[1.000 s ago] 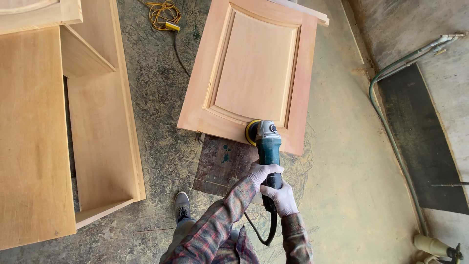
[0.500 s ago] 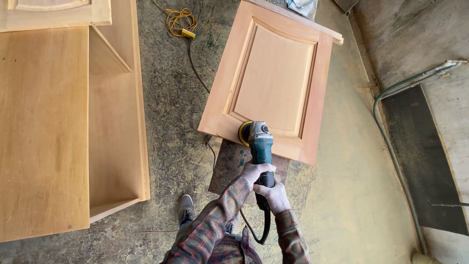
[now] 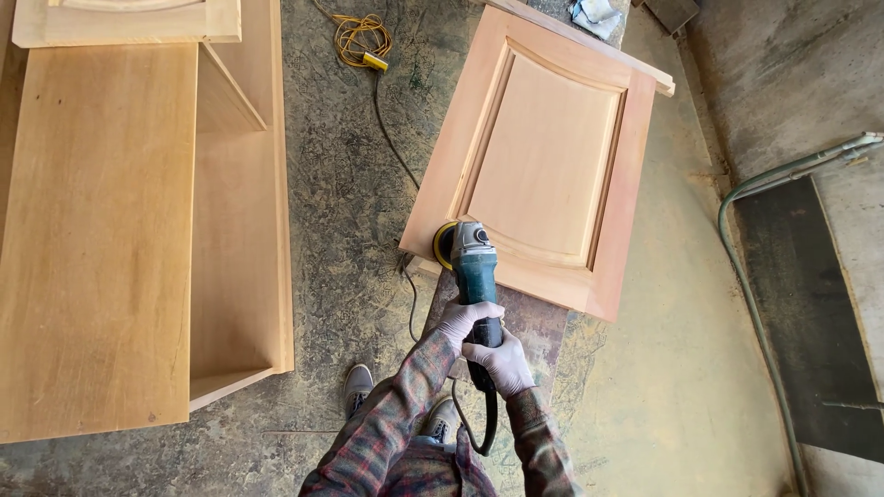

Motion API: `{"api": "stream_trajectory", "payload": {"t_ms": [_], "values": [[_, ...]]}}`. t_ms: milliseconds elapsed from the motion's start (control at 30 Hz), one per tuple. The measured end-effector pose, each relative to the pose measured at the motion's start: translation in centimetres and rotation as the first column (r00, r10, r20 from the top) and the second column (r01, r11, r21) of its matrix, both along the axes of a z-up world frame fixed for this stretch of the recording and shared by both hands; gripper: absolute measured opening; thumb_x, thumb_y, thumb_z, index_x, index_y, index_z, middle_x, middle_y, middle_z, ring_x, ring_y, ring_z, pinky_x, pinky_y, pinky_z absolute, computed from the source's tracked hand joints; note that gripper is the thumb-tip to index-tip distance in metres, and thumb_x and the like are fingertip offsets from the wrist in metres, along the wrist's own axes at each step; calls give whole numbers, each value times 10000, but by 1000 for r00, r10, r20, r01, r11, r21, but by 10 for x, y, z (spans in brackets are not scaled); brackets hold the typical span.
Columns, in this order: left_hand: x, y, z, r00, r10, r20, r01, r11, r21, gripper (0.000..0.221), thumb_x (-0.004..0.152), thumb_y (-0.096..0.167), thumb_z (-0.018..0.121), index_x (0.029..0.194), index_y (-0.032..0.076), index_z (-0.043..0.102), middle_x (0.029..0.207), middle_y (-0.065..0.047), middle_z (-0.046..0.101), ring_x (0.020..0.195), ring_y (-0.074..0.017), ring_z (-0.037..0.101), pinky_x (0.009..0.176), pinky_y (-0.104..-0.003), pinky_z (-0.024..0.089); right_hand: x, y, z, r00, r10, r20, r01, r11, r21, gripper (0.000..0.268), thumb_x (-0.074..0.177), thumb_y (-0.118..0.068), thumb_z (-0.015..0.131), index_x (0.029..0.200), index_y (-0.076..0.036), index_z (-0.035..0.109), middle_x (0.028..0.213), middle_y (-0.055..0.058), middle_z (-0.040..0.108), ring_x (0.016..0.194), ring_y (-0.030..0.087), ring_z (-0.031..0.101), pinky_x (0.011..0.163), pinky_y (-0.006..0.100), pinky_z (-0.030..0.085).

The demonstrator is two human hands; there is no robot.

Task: The person wipes a raised-panel cabinet door with a cloth, then carries the door to the floor and sands its edges and face using an orbital sander, working around the panel while standing over it.

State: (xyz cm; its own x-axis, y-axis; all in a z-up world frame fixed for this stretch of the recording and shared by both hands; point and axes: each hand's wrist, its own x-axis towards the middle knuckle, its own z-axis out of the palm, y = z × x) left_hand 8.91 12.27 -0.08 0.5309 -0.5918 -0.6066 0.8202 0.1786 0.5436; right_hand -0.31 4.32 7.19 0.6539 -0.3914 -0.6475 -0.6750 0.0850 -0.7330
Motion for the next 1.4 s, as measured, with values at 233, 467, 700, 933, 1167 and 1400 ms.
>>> {"api": "stream_trajectory", "payload": {"t_ms": [233, 467, 700, 933, 1167, 1400], "values": [[19, 25, 10, 998, 67, -3, -67, 998, 3, 369, 681, 126, 835, 998, 21, 676, 849, -93, 696, 745, -215, 699, 737, -371, 594, 22, 18, -1, 997, 76, -15, -77, 997, -14, 535, 614, -242, 860, 1044, 12, 668, 849, 77, 716, 706, 162, 687, 651, 297, 570], [24, 30, 15, 993, 89, -83, -89, 996, 9, 366, 712, 130, 826, 1017, -7, 678, 876, -104, 706, 778, -221, 708, 757, -371, 601, 26, 20, -5, 994, 108, -9, -108, 994, -20, 530, 616, -241, 854, 1048, 10, 678, 861, 82, 720, 714, 155, 685, 656, 291, 562], [-13, -22, 1, 1000, 8, 7, -8, 1000, -8, 341, 679, 136, 857, 949, 18, 685, 849, -83, 695, 738, -202, 684, 710, -361, 588, -17, -17, -4, 1000, -26, -15, 26, 1000, -6, 447, 641, -211, 834, 990, 26, 685, 774, 88, 693, 639, 177, 652, 579, 321, 538], [-32, -40, 12, 997, -71, -1, 71, 997, -5, 346, 659, 127, 846, 943, 29, 676, 824, -99, 710, 714, -207, 711, 701, -368, 605, -43, -34, -9, 998, -67, 10, 67, 998, -8, 432, 637, -205, 842, 976, 15, 691, 790, 72, 699, 666, 157, 654, 618, 301, 541], [-11, -7, 17, 1000, -15, 10, 14, 999, 47, 329, 667, 124, 842, 938, 21, 686, 823, -100, 715, 705, -215, 710, 701, -371, 602, -14, -12, -7, 1000, -4, -1, 4, 1000, -7, 459, 643, -198, 846, 1008, 13, 665, 785, 73, 687, 645, 159, 650, 589, 304, 540], [11, 19, 18, 996, 89, -11, -89, 996, 6, 324, 687, 125, 847, 943, 5, 690, 831, -109, 718, 716, -216, 711, 716, -363, 602, 18, 8, -1, 996, 83, -13, -83, 997, 5, 466, 639, -188, 848, 1020, 9, 663, 791, 71, 691, 641, 156, 655, 584, 303, 548]]}}
